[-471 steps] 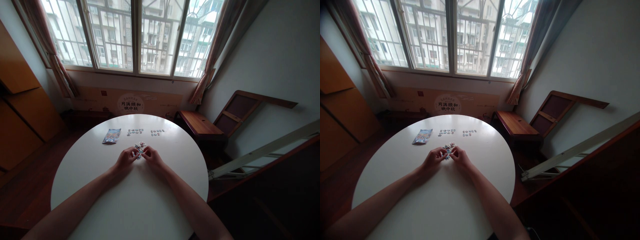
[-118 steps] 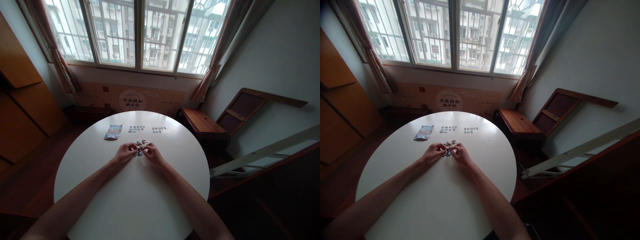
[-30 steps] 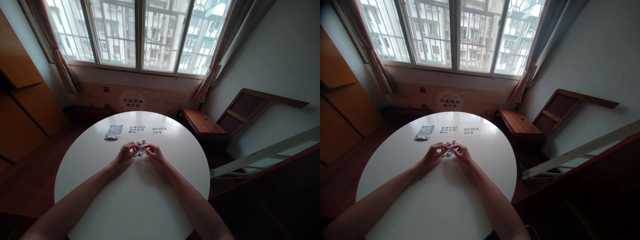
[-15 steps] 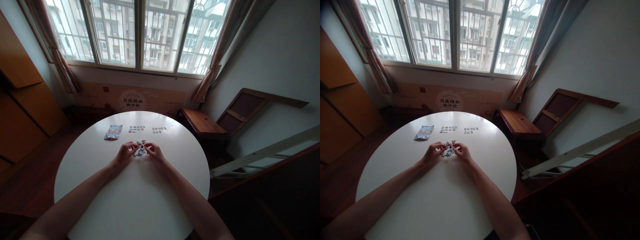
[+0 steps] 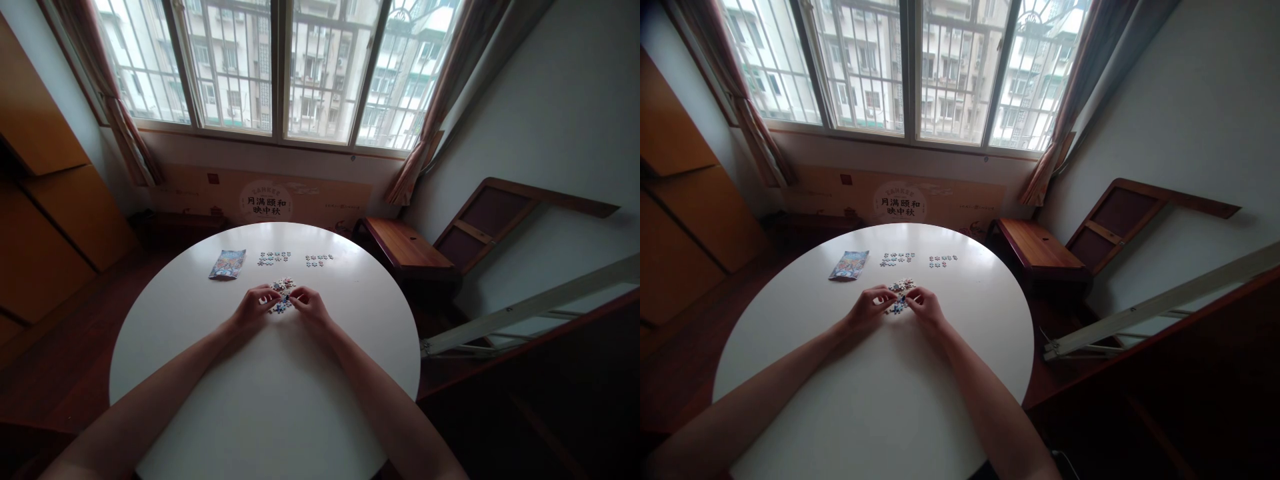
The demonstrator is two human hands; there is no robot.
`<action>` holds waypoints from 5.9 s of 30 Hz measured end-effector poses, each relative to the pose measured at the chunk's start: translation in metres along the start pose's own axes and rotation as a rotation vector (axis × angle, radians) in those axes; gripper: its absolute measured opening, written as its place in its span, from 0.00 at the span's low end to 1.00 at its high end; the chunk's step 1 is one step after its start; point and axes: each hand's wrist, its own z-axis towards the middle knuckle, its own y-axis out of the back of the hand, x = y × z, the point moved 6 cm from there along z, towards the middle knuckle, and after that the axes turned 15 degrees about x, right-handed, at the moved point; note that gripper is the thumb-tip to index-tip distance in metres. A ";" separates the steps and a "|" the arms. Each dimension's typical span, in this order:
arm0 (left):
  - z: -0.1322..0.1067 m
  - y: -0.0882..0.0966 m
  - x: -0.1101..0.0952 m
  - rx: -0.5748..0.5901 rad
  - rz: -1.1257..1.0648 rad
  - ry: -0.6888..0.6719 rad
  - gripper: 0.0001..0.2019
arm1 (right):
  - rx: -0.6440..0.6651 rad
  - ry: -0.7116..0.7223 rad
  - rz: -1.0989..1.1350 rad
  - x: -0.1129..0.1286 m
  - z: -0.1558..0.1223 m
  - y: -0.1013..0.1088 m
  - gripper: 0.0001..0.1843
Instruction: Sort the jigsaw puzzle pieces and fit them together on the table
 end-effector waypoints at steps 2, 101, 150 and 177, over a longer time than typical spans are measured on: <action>0.000 0.000 0.000 0.002 -0.002 0.000 0.09 | 0.001 0.007 -0.008 0.001 0.000 0.000 0.11; 0.000 -0.002 -0.001 0.021 0.016 0.030 0.10 | 0.013 0.038 0.036 -0.007 0.001 -0.003 0.08; 0.000 -0.003 -0.001 0.058 -0.004 0.067 0.12 | 0.036 0.015 -0.010 -0.009 0.001 -0.003 0.10; -0.003 -0.003 -0.006 0.061 -0.002 0.011 0.09 | 0.046 0.032 -0.001 -0.008 0.002 -0.006 0.09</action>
